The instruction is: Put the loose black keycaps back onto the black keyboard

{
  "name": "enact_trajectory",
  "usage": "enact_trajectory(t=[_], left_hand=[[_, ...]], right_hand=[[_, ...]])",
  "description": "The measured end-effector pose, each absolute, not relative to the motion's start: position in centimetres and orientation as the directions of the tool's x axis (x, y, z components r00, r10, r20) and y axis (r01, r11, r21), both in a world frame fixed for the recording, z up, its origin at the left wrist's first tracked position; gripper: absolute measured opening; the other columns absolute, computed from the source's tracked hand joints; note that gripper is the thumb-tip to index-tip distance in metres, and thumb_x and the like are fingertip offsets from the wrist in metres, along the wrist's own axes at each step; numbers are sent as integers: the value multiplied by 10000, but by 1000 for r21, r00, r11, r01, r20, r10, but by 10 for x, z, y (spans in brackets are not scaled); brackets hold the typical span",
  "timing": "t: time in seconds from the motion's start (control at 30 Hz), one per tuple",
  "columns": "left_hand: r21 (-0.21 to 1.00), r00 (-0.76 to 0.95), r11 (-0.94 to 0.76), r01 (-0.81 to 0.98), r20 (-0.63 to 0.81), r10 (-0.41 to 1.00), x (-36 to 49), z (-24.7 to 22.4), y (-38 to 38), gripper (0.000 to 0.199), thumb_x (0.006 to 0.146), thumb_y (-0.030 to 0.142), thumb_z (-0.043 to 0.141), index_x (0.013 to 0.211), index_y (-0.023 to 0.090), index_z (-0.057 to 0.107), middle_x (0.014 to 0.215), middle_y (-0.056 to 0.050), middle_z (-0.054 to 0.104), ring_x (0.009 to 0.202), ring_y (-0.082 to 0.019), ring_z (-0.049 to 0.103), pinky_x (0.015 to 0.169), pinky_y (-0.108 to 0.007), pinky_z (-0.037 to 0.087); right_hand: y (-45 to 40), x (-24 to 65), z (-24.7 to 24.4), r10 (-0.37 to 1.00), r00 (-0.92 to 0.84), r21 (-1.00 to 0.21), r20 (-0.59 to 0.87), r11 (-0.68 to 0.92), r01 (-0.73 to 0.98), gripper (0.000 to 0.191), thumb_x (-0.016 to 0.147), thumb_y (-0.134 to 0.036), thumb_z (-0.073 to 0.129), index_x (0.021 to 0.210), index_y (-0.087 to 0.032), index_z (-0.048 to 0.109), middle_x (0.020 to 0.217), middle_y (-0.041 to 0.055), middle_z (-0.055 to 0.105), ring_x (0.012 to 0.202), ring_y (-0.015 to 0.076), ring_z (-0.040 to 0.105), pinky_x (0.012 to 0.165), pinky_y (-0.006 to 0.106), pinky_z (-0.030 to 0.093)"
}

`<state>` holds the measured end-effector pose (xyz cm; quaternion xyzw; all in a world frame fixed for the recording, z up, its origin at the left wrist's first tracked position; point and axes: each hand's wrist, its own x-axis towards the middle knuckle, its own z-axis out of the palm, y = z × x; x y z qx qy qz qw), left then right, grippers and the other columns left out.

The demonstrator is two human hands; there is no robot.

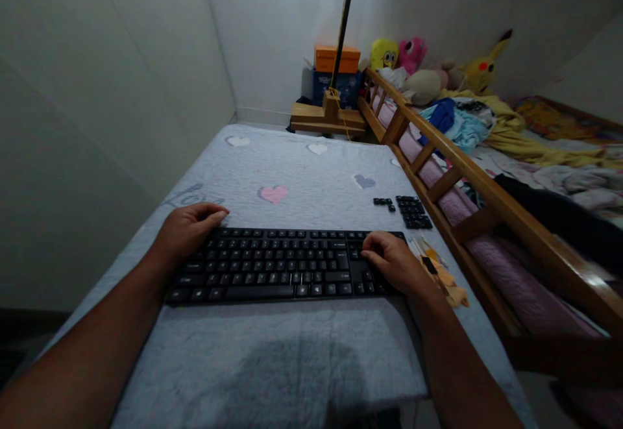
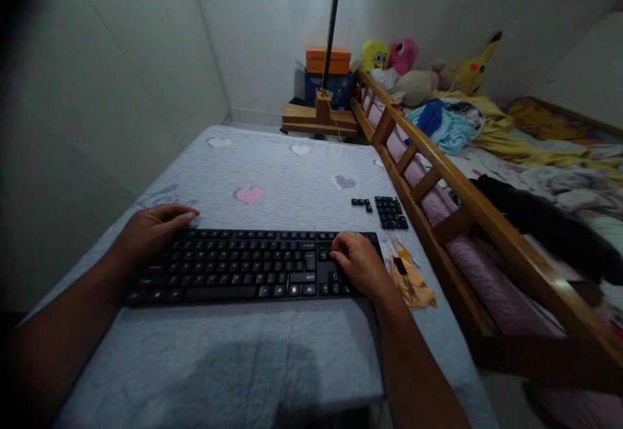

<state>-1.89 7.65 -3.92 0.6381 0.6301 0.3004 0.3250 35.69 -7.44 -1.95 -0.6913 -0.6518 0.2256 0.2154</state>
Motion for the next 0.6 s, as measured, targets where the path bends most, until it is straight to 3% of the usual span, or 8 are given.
enact_trajectory(t=[0.17,0.27,0.4,0.5,0.6], left_hand=[[786,28,6,618,-29,999,-19,-39,77,460,620,560,617,865,189,732,881,-46,753,880,-263,662,839,-347,468],[789,38,-4,614,-25,999,-20,-40,77,452,636,564,619,865,191,733,865,-34,751,849,-253,666,825,-344,479],[788,50,-16,616,-18,999,-22,-42,78,447,655,560,621,872,187,736,843,-29,749,833,-250,668,814,-343,484],[788,65,-29,615,-15,998,-23,-42,79,434,663,551,625,867,184,738,856,-36,756,839,-252,671,814,-340,486],[788,79,-41,614,-10,997,-24,-42,80,410,670,549,629,855,200,740,855,-34,760,833,-254,674,809,-335,490]], right_hand=[[-72,362,-15,999,26,-556,-19,-32,831,79,837,-202,549,782,-205,606,795,24,651,768,179,588,712,293,416],[-62,382,-5,995,81,-514,63,-38,857,105,847,-239,543,796,-206,629,802,28,664,766,180,603,713,294,426],[-34,421,2,952,229,-350,202,-148,925,87,808,-236,586,809,-198,664,840,58,683,778,198,612,727,310,438],[-13,442,-4,925,311,-184,219,-274,944,121,811,-205,584,841,-189,700,906,92,707,834,216,621,773,325,442],[-1,451,-18,921,328,-144,208,-303,942,144,825,-192,585,874,-182,719,934,105,729,862,221,632,796,324,440]])
